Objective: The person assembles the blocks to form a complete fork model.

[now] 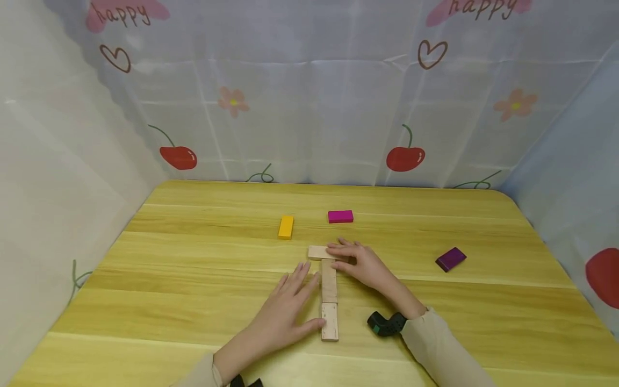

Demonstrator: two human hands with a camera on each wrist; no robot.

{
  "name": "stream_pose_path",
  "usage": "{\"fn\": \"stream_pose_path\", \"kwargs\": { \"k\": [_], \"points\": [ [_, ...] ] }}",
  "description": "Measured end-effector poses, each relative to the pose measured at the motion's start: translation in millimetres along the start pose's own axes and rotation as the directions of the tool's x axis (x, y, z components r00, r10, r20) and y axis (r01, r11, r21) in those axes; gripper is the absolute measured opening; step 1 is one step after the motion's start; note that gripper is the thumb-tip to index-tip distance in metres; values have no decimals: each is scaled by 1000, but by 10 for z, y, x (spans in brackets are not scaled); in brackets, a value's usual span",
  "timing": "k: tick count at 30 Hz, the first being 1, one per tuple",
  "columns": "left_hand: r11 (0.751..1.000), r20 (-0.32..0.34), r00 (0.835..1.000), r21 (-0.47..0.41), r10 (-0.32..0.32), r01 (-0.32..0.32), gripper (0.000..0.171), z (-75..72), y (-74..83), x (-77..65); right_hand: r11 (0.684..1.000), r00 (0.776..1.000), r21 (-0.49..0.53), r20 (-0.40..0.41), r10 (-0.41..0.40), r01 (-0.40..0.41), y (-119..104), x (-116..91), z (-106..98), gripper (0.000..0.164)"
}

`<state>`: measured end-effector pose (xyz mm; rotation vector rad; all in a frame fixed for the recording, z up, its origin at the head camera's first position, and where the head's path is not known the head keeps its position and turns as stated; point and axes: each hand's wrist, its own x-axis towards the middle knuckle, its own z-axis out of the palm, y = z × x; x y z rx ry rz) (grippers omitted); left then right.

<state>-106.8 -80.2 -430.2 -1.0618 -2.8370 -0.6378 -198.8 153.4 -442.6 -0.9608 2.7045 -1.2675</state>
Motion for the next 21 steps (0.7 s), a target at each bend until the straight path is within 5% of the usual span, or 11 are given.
{"fn": "stream_pose_path", "kwargs": {
  "k": [4,9,21],
  "points": [
    [996,26,996,11,86,-87,89,-51,-132,214,1000,1000,-5,4,2,-2,-2,-7,-15,37],
    [993,114,987,29,114,-118,101,-44,-204,384,1000,1000,-1,12,-2,2,-7,-6,-11,37],
    [995,210,972,-7,101,-102,108,2,-280,456,1000,1000,-16,14,21,-21,-9,-15,-19,39]
  ]
}}
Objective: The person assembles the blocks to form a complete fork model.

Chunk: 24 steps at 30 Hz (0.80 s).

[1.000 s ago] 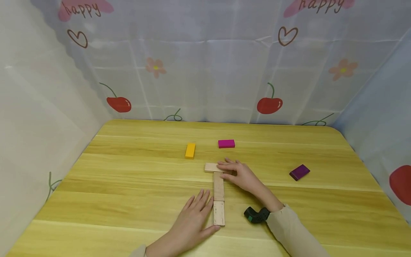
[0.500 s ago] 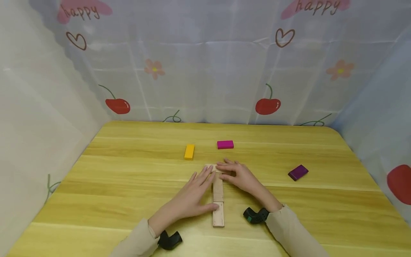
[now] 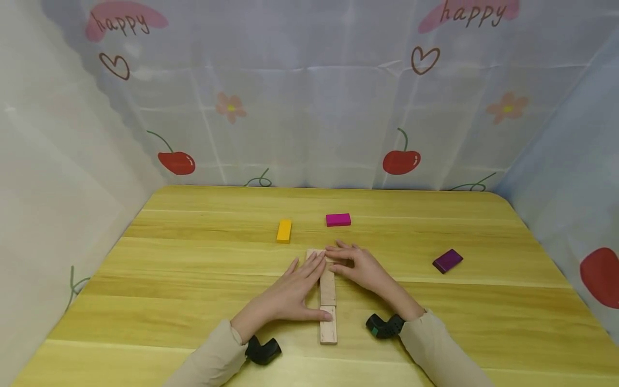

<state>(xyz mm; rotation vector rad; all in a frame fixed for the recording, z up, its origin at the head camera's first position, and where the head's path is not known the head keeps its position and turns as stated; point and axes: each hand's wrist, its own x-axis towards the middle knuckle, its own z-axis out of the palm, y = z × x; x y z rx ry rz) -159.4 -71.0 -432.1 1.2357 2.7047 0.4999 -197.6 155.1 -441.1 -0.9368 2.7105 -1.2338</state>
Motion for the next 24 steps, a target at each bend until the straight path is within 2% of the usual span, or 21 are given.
{"fn": "stream_pose_path", "kwargs": {
  "k": [3,9,17,20,24],
  "points": [
    [1000,4,1000,1,-4,4,109,13,-13,-8,999,999,-10,-19,38,-39,-48,-17,-81,39],
    [1000,4,1000,4,-3,3,109,15,-24,-18,988,979,-72,-158,126,-138,-56,-195,-463,39],
    [1000,8,1000,5,4,-4,109,17,-30,-13,926,901,-145,-325,287,-347,150,-757,-1049,49],
    [1000,8,1000,-5,7,-7,109,12,-28,-10,895,881,-178,-333,337,-410,240,-935,-1191,52],
    [1000,6,1000,-13,6,-5,109,15,-26,-11,855,859,-195,-302,413,-480,352,-1092,-1300,57]
  ]
}}
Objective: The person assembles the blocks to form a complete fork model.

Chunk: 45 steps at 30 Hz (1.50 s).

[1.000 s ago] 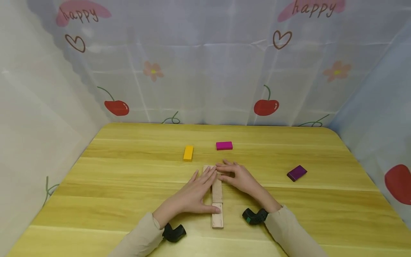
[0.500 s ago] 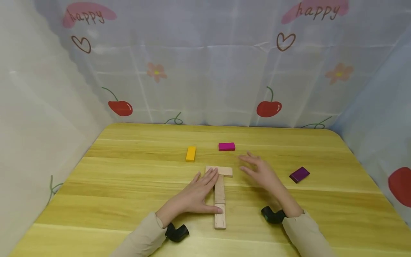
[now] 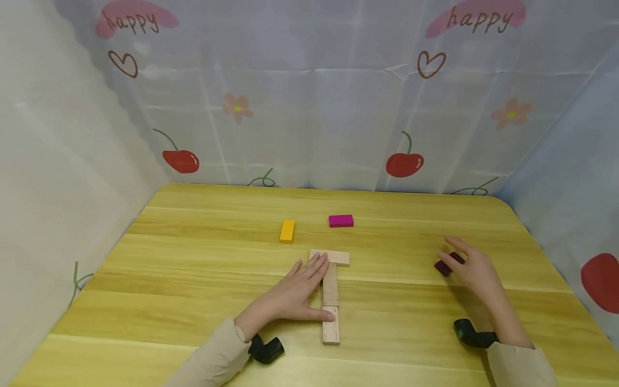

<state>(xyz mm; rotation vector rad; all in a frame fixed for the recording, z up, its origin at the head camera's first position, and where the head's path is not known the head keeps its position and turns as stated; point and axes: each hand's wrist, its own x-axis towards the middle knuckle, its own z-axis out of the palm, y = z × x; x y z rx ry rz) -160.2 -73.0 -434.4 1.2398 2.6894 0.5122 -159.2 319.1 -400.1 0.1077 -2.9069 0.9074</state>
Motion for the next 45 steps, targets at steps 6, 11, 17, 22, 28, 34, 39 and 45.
{"fn": "stream_pose_path", "kwargs": {
  "k": [6,11,17,22,28,34,39,45],
  "points": [
    [1000,0,1000,-8,0,0,108,-1,-2,-7,999,997,-45,77,10,-7,177,-44,-15,67],
    [1000,4,1000,-10,2,-2,107,-9,2,-12,997,992,-78,122,30,-20,245,-76,-49,72],
    [1000,13,1000,-5,-5,5,108,-17,6,-9,994,985,-102,162,54,-37,243,-113,-86,78],
    [1000,18,1000,-9,-6,7,108,-16,6,-5,990,980,-125,183,83,-61,225,-129,-93,82],
    [1000,12,1000,-16,-6,6,108,-11,-11,-5,987,981,-149,173,91,-65,201,-109,-67,82],
    [1000,10,1000,-15,-8,8,108,-5,-25,-2,983,989,-181,135,56,-31,178,-97,-26,79],
    [1000,4,1000,-18,-5,5,108,-12,-25,-1,980,995,-201,103,16,5,151,-88,-12,75],
    [1000,15,1000,-29,-9,10,108,-6,-19,-4,981,998,-195,55,-7,18,136,-87,43,69]
  ]
}}
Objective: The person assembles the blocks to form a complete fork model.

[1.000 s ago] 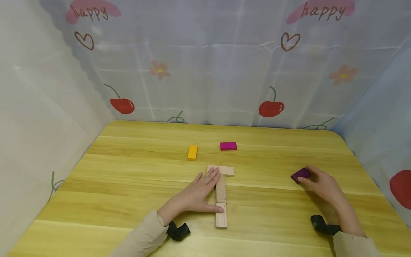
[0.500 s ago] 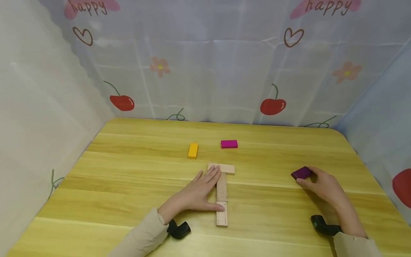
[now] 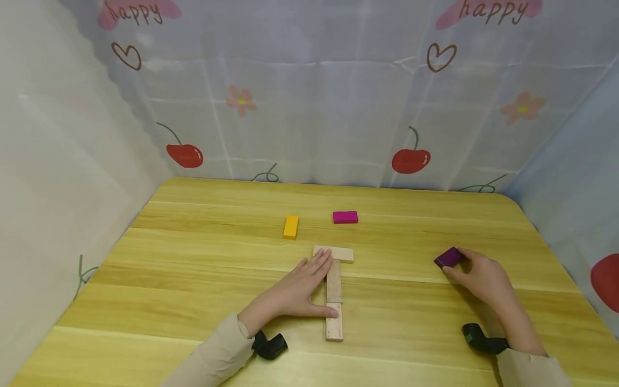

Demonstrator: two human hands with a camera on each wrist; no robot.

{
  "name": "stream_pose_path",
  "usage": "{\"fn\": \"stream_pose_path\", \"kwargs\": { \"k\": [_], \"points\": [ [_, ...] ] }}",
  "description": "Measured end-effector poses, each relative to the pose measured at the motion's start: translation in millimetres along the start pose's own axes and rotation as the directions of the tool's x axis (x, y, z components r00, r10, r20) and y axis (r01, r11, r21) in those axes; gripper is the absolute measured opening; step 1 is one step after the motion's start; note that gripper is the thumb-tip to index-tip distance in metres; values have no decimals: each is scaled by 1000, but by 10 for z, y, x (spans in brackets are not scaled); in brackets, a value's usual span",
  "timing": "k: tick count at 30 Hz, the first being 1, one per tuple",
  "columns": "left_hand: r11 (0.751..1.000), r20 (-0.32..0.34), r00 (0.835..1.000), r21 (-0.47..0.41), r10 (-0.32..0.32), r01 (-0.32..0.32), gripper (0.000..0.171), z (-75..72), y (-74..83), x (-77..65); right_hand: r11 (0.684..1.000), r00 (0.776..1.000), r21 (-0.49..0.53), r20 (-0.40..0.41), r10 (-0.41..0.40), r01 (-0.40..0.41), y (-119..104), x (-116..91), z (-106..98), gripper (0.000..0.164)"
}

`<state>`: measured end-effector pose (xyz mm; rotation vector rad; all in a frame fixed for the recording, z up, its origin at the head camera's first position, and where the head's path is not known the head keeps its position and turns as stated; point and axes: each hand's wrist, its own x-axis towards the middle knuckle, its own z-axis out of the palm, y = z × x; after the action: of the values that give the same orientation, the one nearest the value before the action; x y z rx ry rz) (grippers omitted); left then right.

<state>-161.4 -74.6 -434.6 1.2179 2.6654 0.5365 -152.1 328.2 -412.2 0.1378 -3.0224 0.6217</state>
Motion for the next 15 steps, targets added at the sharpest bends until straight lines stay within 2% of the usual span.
{"fn": "stream_pose_path", "kwargs": {
  "k": [7,15],
  "points": [
    [1000,4,1000,-5,-9,9,108,-3,18,-4,1000,1000,21,-22,-2,3,-17,14,36,70],
    [1000,0,1000,4,-7,7,108,-15,30,-11,998,999,51,-40,-33,35,-202,93,57,67]
  ]
}}
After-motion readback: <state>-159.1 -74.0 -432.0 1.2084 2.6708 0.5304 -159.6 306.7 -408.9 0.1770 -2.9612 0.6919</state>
